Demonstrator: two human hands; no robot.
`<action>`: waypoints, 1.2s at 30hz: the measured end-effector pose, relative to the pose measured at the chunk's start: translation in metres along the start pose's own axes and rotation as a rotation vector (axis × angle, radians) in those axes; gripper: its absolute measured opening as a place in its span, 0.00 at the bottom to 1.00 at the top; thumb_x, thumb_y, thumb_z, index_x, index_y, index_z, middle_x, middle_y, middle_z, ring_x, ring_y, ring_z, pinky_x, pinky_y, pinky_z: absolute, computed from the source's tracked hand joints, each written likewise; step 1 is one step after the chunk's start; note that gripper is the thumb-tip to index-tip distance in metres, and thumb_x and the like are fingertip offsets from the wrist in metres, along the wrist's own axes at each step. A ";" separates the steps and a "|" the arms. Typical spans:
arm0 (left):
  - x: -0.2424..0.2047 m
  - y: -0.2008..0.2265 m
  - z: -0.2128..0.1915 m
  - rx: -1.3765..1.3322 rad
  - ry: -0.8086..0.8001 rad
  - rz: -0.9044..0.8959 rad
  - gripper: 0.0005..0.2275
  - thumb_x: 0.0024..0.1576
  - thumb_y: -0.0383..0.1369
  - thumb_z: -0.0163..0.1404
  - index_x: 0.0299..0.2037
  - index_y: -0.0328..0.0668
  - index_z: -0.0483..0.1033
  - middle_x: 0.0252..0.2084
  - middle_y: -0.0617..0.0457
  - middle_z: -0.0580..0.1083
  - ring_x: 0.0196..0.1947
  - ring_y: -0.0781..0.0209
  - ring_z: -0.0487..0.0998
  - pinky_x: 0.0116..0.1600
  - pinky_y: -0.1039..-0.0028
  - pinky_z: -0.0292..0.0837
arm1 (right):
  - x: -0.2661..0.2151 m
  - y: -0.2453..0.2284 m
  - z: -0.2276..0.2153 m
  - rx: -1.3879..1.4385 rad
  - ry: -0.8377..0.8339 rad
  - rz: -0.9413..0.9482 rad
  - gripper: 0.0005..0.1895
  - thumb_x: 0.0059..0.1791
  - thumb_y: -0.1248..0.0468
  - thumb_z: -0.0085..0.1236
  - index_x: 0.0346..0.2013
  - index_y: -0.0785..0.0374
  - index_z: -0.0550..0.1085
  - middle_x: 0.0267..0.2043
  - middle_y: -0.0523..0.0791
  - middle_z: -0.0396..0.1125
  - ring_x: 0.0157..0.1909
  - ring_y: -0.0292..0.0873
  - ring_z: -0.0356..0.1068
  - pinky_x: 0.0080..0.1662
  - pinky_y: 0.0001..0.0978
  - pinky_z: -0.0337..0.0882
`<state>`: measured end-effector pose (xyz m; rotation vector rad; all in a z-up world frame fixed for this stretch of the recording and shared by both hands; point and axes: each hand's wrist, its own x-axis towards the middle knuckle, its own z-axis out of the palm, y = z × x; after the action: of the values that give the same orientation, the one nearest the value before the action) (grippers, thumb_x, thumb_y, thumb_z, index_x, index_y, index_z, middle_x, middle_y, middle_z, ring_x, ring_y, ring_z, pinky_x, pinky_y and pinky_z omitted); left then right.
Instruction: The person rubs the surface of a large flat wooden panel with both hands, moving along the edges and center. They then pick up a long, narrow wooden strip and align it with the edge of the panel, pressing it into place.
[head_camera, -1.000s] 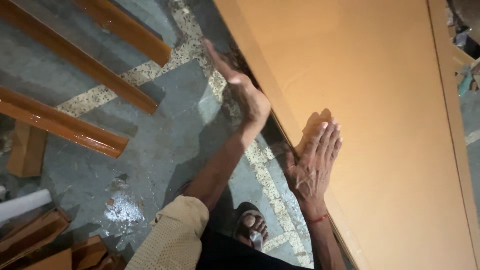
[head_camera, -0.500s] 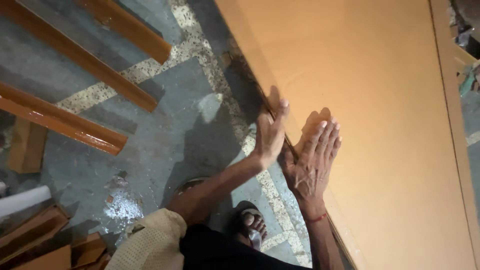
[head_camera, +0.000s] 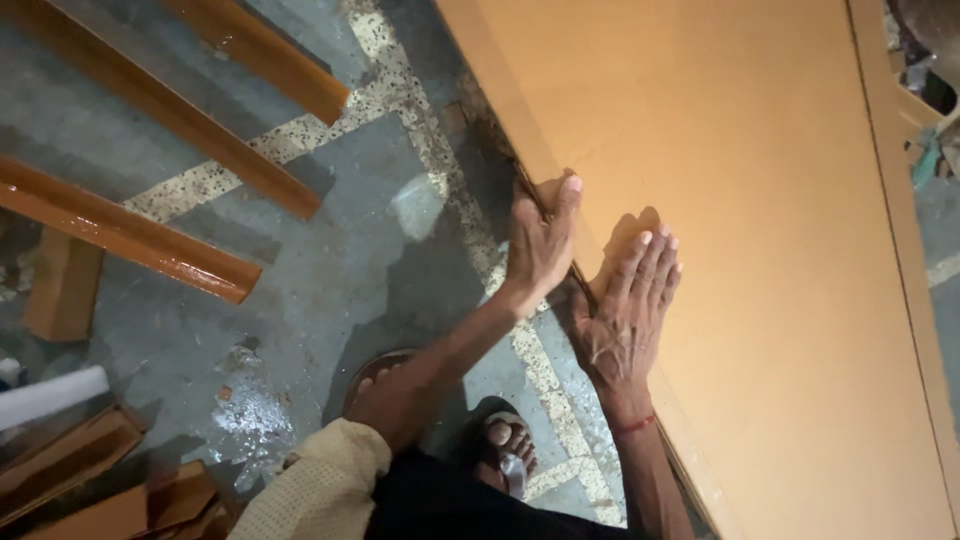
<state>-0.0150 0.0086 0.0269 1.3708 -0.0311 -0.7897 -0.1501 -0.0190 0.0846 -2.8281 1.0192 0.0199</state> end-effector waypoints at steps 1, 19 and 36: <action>0.001 0.000 -0.002 0.059 -0.043 -0.045 0.26 0.63 0.48 0.45 0.58 0.29 0.64 0.43 0.41 0.76 0.37 0.56 0.79 0.39 0.68 0.80 | -0.001 0.001 0.002 -0.009 -0.008 0.004 0.52 0.54 0.43 0.53 0.75 0.76 0.42 0.80 0.65 0.36 0.81 0.66 0.35 0.77 0.58 0.38; 0.008 0.057 -0.030 0.627 -0.099 -0.064 0.26 0.55 0.53 0.54 0.40 0.31 0.84 0.34 0.40 0.81 0.34 0.53 0.82 0.42 0.65 0.77 | 0.054 -0.024 0.022 -0.106 0.042 -0.037 0.44 0.57 0.54 0.49 0.78 0.74 0.44 0.82 0.60 0.31 0.83 0.60 0.31 0.79 0.54 0.36; 0.007 0.044 -0.025 0.500 -0.053 -0.068 0.27 0.52 0.53 0.52 0.43 0.30 0.83 0.38 0.38 0.83 0.40 0.49 0.84 0.45 0.62 0.77 | -0.014 0.015 0.007 -0.028 -0.027 0.012 0.52 0.57 0.42 0.50 0.77 0.73 0.36 0.81 0.60 0.26 0.83 0.58 0.25 0.79 0.51 0.30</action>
<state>0.0229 0.0264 0.0563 1.8284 -0.2381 -0.9129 -0.1702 -0.0203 0.0764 -2.8382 1.0384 0.0743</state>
